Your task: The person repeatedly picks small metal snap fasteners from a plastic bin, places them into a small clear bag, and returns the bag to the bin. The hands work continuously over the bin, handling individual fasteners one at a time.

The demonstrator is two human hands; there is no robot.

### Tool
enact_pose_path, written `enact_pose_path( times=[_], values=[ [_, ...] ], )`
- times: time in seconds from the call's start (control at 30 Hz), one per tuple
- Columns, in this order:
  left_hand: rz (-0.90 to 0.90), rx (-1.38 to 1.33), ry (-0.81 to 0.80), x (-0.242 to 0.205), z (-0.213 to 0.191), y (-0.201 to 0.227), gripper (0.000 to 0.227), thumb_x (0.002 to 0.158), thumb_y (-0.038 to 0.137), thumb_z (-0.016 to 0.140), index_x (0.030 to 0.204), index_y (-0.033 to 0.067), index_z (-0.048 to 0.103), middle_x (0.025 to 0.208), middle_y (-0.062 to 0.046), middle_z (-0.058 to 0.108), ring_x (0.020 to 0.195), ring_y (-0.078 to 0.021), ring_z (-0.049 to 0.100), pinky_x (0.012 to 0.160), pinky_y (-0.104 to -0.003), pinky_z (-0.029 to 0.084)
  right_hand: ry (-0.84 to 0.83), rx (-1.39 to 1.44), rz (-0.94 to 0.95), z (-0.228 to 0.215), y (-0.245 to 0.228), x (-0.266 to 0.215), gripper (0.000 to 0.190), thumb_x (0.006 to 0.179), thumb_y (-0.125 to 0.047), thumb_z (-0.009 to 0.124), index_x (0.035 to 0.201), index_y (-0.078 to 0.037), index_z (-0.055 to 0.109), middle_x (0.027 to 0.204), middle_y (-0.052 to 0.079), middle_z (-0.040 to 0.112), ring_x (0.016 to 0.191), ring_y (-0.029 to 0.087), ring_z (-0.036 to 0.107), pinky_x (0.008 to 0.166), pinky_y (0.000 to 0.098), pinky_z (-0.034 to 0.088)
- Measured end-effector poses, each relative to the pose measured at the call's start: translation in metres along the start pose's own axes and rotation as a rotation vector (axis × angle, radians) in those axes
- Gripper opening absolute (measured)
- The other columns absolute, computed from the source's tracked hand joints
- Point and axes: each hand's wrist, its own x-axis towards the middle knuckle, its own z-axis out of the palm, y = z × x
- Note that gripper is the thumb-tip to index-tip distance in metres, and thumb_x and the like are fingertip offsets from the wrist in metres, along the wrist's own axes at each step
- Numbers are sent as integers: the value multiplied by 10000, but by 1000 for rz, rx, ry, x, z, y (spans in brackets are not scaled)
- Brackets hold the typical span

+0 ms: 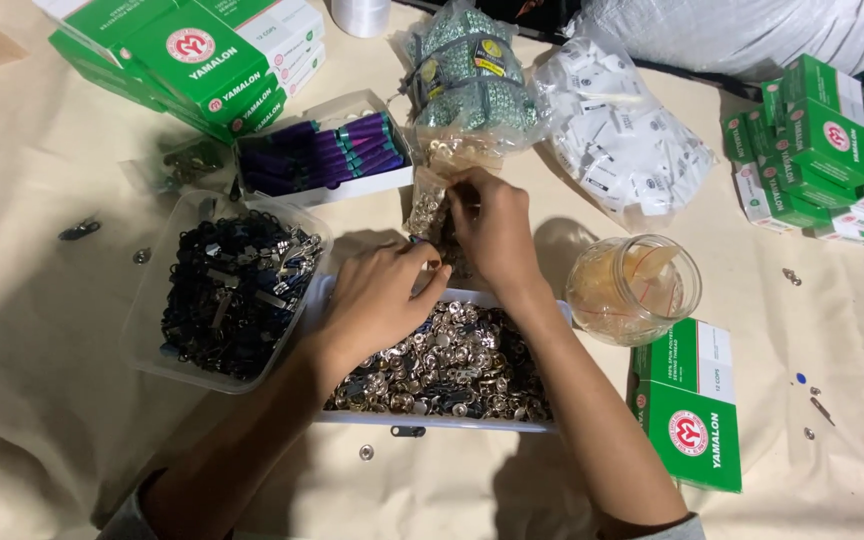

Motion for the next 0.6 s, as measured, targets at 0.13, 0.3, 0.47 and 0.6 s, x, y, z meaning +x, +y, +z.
enact_pose_path(
  times=[0.13,0.3,0.47,0.6],
  values=[
    [24,15,-12,1,-1,-2,353,1028,296,487,1101,52,731,975,-186,748,946,-403,730,783,-512,557,-36,-137,-27,-6,-10,-3,160,923,20,675,1078,23,714,940,209,743,882,377,762,711,440,666],
    [104,-43,-1,1,-7,5,328,1028,247,503,1115,30,732,1025,-200,747,976,-412,722,807,-516,553,47,-123,27,-20,-26,-10,247,943,-47,687,1163,65,675,1051,242,618,910,406,726,739,483,650],
    [307,-185,264,0,-3,1,62,926,53,681,944,23,733,737,-123,706,721,-291,696,609,-354,540,126,-74,-30,-38,-32,-26,118,929,-55,698,1026,8,721,758,140,552,645,299,614,641,418,527],
    [316,-261,376,-8,-13,19,214,1007,120,643,844,5,719,610,-115,646,567,-200,598,534,-285,458,123,-195,100,-58,-74,-60,393,1052,-349,657,775,-71,665,472,24,524,472,198,561,856,468,495]
  ],
)
